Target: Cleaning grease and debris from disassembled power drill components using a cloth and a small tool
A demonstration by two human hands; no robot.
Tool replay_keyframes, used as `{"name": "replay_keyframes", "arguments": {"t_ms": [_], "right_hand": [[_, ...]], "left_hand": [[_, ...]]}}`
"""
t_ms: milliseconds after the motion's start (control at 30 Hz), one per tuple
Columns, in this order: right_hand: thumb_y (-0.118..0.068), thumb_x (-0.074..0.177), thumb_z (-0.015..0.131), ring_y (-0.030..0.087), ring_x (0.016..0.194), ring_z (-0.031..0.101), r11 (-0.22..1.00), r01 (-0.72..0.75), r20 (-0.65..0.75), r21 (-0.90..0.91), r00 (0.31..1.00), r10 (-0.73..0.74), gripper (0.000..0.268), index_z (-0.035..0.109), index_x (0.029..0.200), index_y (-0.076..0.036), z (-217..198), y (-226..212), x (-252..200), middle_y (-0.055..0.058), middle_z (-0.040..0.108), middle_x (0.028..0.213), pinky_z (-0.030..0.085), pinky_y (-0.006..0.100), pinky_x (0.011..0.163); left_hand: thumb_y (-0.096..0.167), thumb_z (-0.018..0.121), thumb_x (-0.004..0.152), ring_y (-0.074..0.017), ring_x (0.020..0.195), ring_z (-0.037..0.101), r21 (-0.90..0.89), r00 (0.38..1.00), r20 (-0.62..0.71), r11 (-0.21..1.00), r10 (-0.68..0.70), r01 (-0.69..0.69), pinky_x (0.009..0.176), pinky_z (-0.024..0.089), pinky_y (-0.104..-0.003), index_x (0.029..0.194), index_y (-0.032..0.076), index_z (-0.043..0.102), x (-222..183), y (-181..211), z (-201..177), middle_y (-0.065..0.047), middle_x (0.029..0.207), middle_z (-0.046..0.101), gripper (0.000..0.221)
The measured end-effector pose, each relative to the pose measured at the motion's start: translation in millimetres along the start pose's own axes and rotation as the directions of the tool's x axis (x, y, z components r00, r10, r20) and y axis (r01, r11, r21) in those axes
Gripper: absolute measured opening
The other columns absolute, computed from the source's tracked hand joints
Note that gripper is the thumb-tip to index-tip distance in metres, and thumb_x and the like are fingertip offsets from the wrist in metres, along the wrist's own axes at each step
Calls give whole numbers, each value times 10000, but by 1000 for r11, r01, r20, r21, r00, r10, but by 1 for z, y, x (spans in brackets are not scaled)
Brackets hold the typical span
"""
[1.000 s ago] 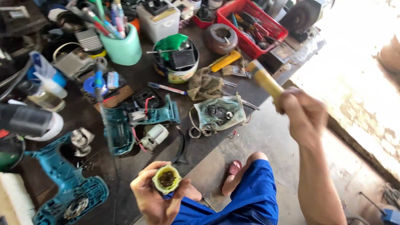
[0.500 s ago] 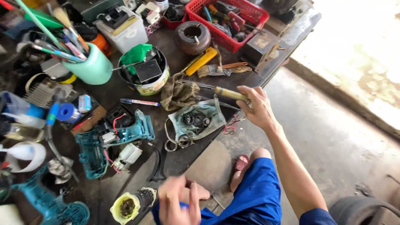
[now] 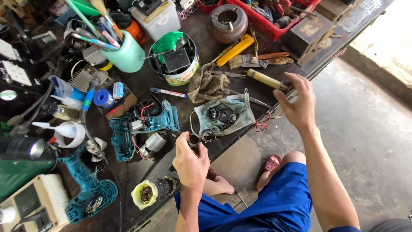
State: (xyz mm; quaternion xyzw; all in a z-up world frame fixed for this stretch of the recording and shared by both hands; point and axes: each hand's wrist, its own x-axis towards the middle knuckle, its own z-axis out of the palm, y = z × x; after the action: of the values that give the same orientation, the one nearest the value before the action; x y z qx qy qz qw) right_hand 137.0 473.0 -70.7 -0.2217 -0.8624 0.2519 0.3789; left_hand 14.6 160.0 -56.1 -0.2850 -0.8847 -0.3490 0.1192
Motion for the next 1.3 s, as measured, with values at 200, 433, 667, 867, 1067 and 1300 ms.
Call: {"name": "replay_keyframes", "arguments": {"t_ms": [200, 433, 667, 867, 1067, 1300], "right_hand": [[-148, 1102, 672, 349, 1079, 591, 995, 101, -321, -13, 942, -100, 266, 619, 1276, 46, -12, -34, -46, 214, 660, 1230, 494, 428, 858], [-67, 936, 718, 320, 1059, 687, 954, 56, -63, 295, 997, -39, 176, 678, 1105, -39, -5, -135, -112, 153, 704, 1108, 558, 410, 948], [-263, 912, 783, 311, 1024, 768, 715, 135, 87, 686, 960, -265, 452, 634, 1235, 17, 16, -210, -127, 205, 724, 1174, 644, 378, 885], [-355, 875, 817, 263, 998, 772, 740, 113, 149, 663, 949, -279, 550, 634, 1252, 2, 18, -242, -126, 184, 734, 1147, 653, 339, 860], [-389, 878, 790, 229, 829, 766, 776, 231, 125, 587, 921, -368, 497, 636, 1159, -11, 18, -275, -117, 136, 728, 1041, 627, 309, 722], [-236, 1033, 591, 234, 794, 739, 681, 564, -41, 467, 783, -620, 319, 645, 1124, 64, 20, -309, -111, 153, 701, 1012, 651, 372, 703]], "left_hand": [[58, 698, 912, -65, 531, 562, -22, 974, -180, 989, 138, -145, 448, 502, -205, 1150, -12, 557, -17, 24, -25, -106, 981, 582, 286], [-67, 497, 867, -338, 463, 590, -847, 795, 528, -124, -297, 516, 340, 462, -319, 1081, -107, 545, -67, 47, -69, -322, 623, 609, 223], [154, 509, 1013, -265, 490, 518, -787, 637, 609, -263, -473, 557, 295, 353, -338, 977, -49, 567, -89, 24, -87, -250, 792, 624, 214], [93, 561, 922, -239, 401, 548, -839, 643, 475, -90, -601, 536, 297, 308, -314, 960, -91, 645, -98, 30, -104, -321, 842, 771, 205], [45, 644, 853, -240, 450, 629, -882, 712, 258, 142, -653, 450, 380, 442, -318, 900, -87, 687, -88, 54, -143, -317, 773, 817, 147], [330, 770, 814, -122, 852, 834, -102, 981, -152, 989, -118, 103, 756, 650, -233, 959, 189, 778, -81, 35, -190, -6, 1026, 824, 202]]}}
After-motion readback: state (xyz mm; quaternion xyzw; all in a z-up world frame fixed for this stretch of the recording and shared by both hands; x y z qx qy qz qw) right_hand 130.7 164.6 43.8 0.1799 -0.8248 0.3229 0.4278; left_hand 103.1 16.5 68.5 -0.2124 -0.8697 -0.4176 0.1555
